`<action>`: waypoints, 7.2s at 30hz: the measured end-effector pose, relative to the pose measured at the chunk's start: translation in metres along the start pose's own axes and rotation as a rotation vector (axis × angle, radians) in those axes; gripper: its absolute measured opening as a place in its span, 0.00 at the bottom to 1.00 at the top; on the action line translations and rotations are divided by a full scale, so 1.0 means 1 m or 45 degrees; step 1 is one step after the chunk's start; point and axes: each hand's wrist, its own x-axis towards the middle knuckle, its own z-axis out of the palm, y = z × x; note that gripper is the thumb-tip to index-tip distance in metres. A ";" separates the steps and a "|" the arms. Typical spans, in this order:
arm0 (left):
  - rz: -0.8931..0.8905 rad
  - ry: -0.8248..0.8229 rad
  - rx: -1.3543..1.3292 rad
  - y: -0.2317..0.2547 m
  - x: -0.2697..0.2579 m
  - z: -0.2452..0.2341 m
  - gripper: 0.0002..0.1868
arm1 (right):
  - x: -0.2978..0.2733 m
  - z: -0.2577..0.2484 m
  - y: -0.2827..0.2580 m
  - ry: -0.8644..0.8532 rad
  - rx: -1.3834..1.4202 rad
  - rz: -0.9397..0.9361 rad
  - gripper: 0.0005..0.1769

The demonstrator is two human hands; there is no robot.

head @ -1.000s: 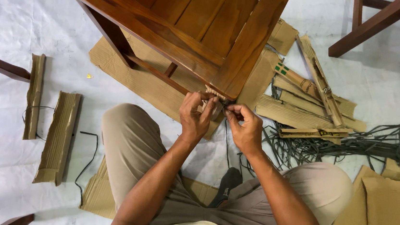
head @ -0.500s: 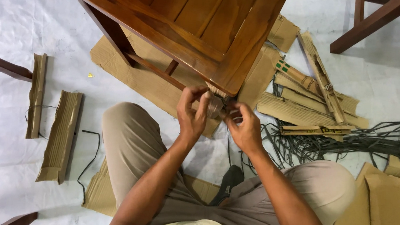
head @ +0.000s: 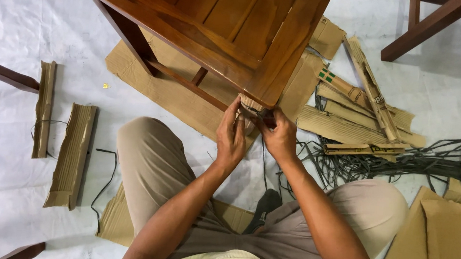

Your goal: Protecting the legs of a wooden stool using cardboard sleeves and securing them with plastic ties.

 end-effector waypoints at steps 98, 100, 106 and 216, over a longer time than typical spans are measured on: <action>-0.277 -0.790 0.749 -0.086 -0.049 0.043 0.15 | -0.036 -0.026 0.102 -0.596 0.740 0.993 0.24; -0.254 -0.910 0.806 -0.081 -0.050 0.042 0.15 | -0.038 -0.019 0.116 -0.574 0.856 0.970 0.22; -0.249 -0.914 0.652 -0.060 -0.032 0.018 0.17 | -0.023 -0.011 0.130 -0.092 1.031 0.907 0.15; -0.892 -0.122 -1.028 -0.100 -0.026 0.021 0.06 | -0.032 0.002 0.006 -0.045 -0.186 -0.229 0.07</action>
